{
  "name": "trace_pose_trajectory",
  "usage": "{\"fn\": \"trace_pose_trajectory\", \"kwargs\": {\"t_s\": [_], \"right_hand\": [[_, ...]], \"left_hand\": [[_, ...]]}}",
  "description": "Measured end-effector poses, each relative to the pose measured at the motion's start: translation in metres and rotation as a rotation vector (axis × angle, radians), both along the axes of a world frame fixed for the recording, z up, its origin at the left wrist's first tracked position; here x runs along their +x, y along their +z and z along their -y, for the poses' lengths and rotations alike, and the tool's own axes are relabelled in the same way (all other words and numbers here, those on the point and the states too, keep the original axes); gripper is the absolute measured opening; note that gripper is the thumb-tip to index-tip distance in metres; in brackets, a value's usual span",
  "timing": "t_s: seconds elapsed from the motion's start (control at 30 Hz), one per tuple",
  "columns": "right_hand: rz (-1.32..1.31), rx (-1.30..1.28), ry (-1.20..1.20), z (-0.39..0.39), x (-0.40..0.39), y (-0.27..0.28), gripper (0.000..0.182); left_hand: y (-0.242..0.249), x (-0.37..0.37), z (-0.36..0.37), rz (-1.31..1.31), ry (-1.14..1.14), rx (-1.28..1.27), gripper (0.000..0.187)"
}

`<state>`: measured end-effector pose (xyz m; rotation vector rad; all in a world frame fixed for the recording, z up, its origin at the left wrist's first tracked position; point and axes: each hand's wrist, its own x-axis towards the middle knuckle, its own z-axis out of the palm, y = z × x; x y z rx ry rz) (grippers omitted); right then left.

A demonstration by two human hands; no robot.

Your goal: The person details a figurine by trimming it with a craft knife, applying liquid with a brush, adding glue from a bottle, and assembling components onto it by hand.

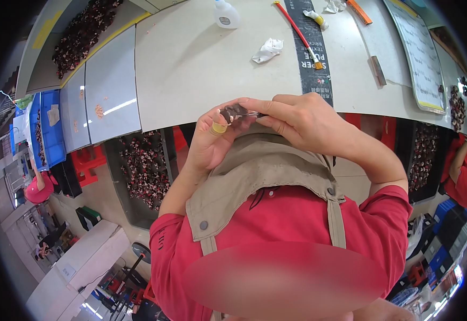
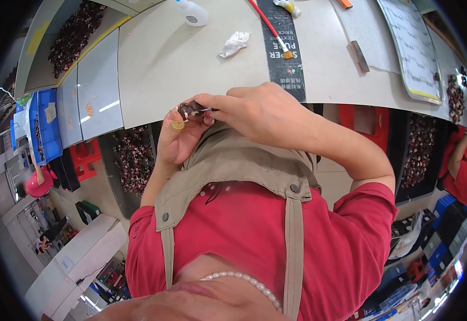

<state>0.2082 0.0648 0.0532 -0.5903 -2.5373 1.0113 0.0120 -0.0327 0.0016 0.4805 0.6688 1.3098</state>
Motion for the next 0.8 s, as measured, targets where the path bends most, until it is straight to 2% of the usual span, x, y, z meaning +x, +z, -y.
{"fn": "trace_pose_trajectory", "kwargs": {"t_s": [0.07,0.17,0.53,0.63,0.73,0.8], "right_hand": [[0.016,-0.004,0.017,-0.002,0.0,0.002,0.035],[0.017,-0.023,0.039,-0.003,0.001,0.004,0.033],[0.146,-0.05,0.12,-0.01,0.002,0.011,0.029],[0.044,-0.088,0.082,-0.013,0.003,0.01,0.029],[0.071,-0.227,0.059,-0.012,0.004,0.008,0.029],[0.051,-0.159,0.08,-0.011,0.004,0.004,0.03]], "left_hand": [[-0.007,-0.002,0.002,0.076,0.013,0.017,0.049],[-0.002,-0.003,0.0,0.043,-0.039,0.02,0.045],[-0.001,-0.006,0.002,0.007,-0.11,-0.112,0.046],[0.004,-0.004,0.0,0.036,-0.108,-0.138,0.044],[0.001,-0.004,0.002,0.107,-0.083,-0.164,0.042],[-0.002,-0.005,0.002,0.154,-0.073,-0.185,0.04]]}}
